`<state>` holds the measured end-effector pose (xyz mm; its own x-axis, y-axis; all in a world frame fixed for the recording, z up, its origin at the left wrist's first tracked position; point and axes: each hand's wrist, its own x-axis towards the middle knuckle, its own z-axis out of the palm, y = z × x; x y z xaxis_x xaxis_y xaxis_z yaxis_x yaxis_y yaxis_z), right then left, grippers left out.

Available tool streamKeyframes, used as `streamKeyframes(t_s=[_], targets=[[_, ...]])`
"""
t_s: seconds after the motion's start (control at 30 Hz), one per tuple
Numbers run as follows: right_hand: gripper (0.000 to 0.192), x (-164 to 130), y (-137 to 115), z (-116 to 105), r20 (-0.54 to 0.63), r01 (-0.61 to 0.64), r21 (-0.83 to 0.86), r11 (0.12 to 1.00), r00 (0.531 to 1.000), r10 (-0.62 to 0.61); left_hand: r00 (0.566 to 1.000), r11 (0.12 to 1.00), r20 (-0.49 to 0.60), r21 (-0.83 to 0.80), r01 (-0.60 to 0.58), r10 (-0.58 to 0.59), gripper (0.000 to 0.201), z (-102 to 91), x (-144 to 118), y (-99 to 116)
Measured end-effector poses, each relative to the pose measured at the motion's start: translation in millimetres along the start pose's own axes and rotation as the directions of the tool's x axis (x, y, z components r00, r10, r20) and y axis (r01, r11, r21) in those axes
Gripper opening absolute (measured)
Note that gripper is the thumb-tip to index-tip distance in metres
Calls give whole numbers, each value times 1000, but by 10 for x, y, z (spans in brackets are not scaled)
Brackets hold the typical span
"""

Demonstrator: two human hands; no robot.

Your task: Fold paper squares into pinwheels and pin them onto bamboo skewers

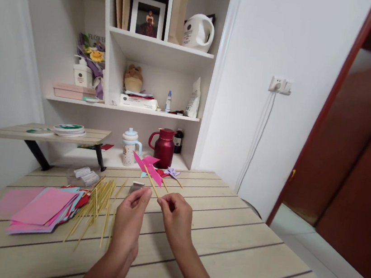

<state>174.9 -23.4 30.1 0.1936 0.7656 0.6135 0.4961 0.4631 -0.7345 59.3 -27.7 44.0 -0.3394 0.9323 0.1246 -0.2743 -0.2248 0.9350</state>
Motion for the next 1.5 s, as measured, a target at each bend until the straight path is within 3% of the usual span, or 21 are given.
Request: streamKeyframes(t_s=[0.7,0.9,1.0,1.2,1.33,1.43,1.5], targets=[[23,-118,29,37,-25,36,15,999,999,-36,998,996,16,-56,68,-67,20,200,-73,-111],[13,-138,78,3,66,11,-37,999,998,-9,989,998,134,4,62,-62,31,93,58,-111],[33,-128,78,-74,123,-28,-31,999,992,31,980,997,191,69,45,-58,39,-51,205,-97],[36,216,44,-205,10,-85,184,979,996,85,966,984,254,180,-2,-45,48,-328,434,-241],[54,611,22,-154,-34,-171,343,924,980,194,960,972,279,228,-61,-5,47,-363,465,-342],[64,805,-4,-101,103,-286,482,828,957,271,956,963,292,245,-114,39,46,-347,437,-364],[59,839,-22,-78,230,-327,558,763,944,237,945,955,321,253,-155,68,44,-346,410,-377]])
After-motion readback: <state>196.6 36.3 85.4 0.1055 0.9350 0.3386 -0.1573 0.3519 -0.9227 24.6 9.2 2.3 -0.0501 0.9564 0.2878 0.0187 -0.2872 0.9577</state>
